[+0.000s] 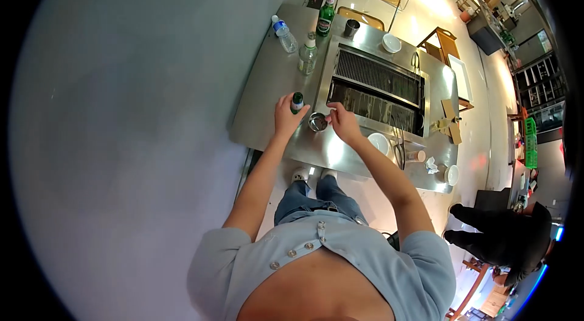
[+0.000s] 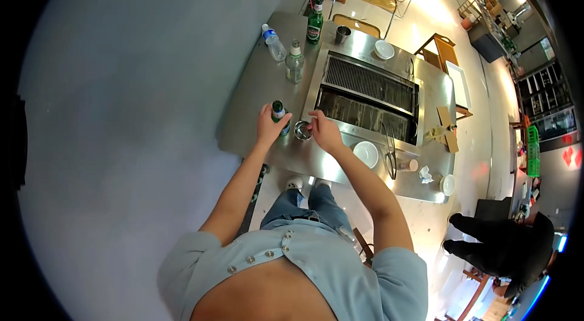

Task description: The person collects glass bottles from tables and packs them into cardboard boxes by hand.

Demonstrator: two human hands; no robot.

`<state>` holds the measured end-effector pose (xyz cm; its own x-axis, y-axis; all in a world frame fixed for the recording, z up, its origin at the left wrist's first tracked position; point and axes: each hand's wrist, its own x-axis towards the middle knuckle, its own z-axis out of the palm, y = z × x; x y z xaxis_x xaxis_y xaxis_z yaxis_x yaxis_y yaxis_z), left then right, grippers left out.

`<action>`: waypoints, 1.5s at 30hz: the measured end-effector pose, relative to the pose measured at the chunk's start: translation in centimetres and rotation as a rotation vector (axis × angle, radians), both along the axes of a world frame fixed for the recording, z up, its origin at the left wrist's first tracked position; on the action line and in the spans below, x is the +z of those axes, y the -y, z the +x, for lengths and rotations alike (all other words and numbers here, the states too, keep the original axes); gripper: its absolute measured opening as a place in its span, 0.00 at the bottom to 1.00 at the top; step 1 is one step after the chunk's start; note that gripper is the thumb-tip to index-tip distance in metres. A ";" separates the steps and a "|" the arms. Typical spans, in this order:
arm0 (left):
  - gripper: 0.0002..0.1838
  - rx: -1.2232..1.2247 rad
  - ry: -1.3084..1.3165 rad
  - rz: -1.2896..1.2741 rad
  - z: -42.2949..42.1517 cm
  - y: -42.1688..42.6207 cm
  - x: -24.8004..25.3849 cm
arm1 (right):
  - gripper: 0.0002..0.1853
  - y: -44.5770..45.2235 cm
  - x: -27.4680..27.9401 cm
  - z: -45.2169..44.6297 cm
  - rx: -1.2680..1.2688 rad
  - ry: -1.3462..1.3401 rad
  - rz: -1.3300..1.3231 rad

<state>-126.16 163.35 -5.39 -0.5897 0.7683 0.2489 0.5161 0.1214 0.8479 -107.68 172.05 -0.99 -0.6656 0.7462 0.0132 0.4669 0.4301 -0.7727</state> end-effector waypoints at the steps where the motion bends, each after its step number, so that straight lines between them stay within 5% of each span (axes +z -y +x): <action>1: 0.28 -0.059 0.040 -0.081 -0.3 -0.1 -0.1 | 0.11 -1.1 0.0 -0.8 0.005 -0.005 0.055; 16: 0.22 0.050 0.126 0.114 -4.1 -1.9 2.5 | 0.15 -13.4 -4.6 -8.6 -0.304 -0.091 -0.177; 21: 0.22 0.132 0.034 0.086 -5.6 -4.6 3.9 | 0.40 -21.8 -5.7 -12.8 -0.358 0.071 -0.223; 23: 0.22 0.152 0.015 0.062 -6.0 -5.4 3.1 | 0.41 -25.6 -9.2 -14.9 -0.378 0.074 -0.150; 29: 0.21 0.219 0.017 -0.023 -6.0 -6.3 3.2 | 0.55 -32.5 -6.9 -20.8 -0.523 -0.105 0.094; 34: 0.21 0.268 0.041 -0.056 -5.1 -6.2 4.6 | 0.51 -36.6 -7.6 -22.8 -0.530 -0.166 0.202; 38: 0.20 0.296 0.026 -0.074 -4.7 -5.6 5.0 | 0.40 -37.2 -7.1 -21.4 -0.391 -0.214 0.031; 42: 0.21 0.325 0.052 -0.103 -4.4 -4.7 5.6 | 0.39 -36.8 -6.8 -20.7 -0.267 -0.284 0.270; 45: 0.21 0.253 0.003 -0.081 -4.4 -3.6 5.9 | 0.40 -35.1 -6.3 -19.2 -0.232 -0.057 0.217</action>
<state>-130.52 166.95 0.49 -0.7662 0.6139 0.1900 0.4579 0.3141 0.8316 -126.92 207.20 -7.33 -0.4712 0.8538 0.2214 0.5303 0.4748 -0.7024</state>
